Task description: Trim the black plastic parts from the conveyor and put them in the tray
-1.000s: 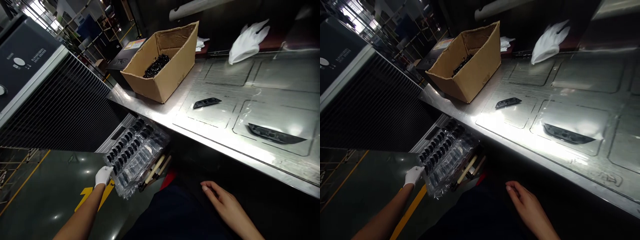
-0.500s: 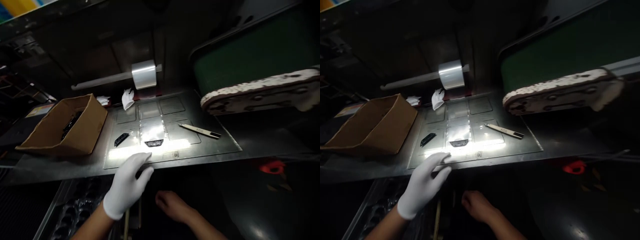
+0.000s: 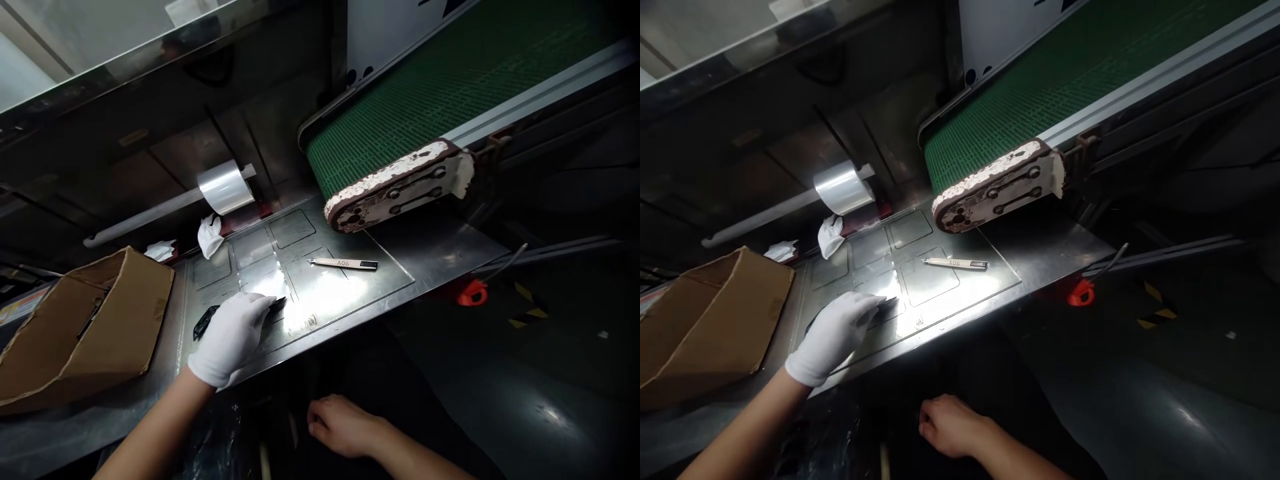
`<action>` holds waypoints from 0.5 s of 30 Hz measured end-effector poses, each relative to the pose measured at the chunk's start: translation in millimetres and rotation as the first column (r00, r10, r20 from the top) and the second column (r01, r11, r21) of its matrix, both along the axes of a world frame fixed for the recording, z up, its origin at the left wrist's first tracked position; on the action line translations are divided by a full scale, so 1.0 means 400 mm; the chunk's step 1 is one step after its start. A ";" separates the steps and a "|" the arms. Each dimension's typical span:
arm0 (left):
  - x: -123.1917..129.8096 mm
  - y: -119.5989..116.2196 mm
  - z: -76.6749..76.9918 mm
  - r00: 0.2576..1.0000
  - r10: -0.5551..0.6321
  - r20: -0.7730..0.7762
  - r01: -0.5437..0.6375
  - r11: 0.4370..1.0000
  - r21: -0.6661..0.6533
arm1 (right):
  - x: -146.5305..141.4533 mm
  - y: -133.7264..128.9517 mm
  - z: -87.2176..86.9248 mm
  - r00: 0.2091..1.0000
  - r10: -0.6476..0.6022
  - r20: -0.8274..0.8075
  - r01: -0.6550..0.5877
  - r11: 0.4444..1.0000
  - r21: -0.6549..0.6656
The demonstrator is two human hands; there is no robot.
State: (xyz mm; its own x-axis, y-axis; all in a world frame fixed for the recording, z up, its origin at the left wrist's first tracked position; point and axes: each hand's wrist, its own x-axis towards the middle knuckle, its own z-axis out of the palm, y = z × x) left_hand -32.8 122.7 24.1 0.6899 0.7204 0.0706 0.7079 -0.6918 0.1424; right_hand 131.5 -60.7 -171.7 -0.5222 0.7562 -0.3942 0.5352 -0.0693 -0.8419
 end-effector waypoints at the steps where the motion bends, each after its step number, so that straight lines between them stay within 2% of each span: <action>1: -0.008 0.015 0.001 0.999 0.031 0.034 -0.031 0.999 0.009 | -0.001 -0.001 0.000 1.000 0.001 0.004 -0.001 1.000 0.002; 4: -0.041 0.057 0.007 0.976 0.152 0.153 -0.166 0.982 0.084 | -0.001 -0.004 0.000 1.000 -0.014 0.018 0.014 1.000 0.006; 7: -0.062 0.066 0.013 0.944 0.222 0.245 -0.262 0.954 0.145 | -0.004 -0.006 -0.003 0.999 -0.030 0.024 0.030 1.000 0.003; 9: -0.056 0.052 0.006 0.953 0.195 0.234 -0.230 0.964 0.133 | -0.013 -0.006 -0.002 0.999 -0.027 0.020 0.027 1.000 0.003; 11: -0.036 0.033 -0.008 0.977 0.124 0.171 -0.141 0.986 0.089 | -0.019 -0.002 0.009 1.000 -0.010 0.008 0.010 1.000 0.013; 13: -0.014 0.017 -0.024 0.990 0.061 0.126 -0.069 0.996 0.054 | -0.003 0.008 0.036 1.000 0.006 -0.007 -0.006 0.999 0.042; 15: 0.001 0.008 -0.032 0.990 0.025 0.141 -0.033 0.998 0.051 | 0.054 0.023 0.086 1.000 -0.004 -0.005 0.004 0.995 0.095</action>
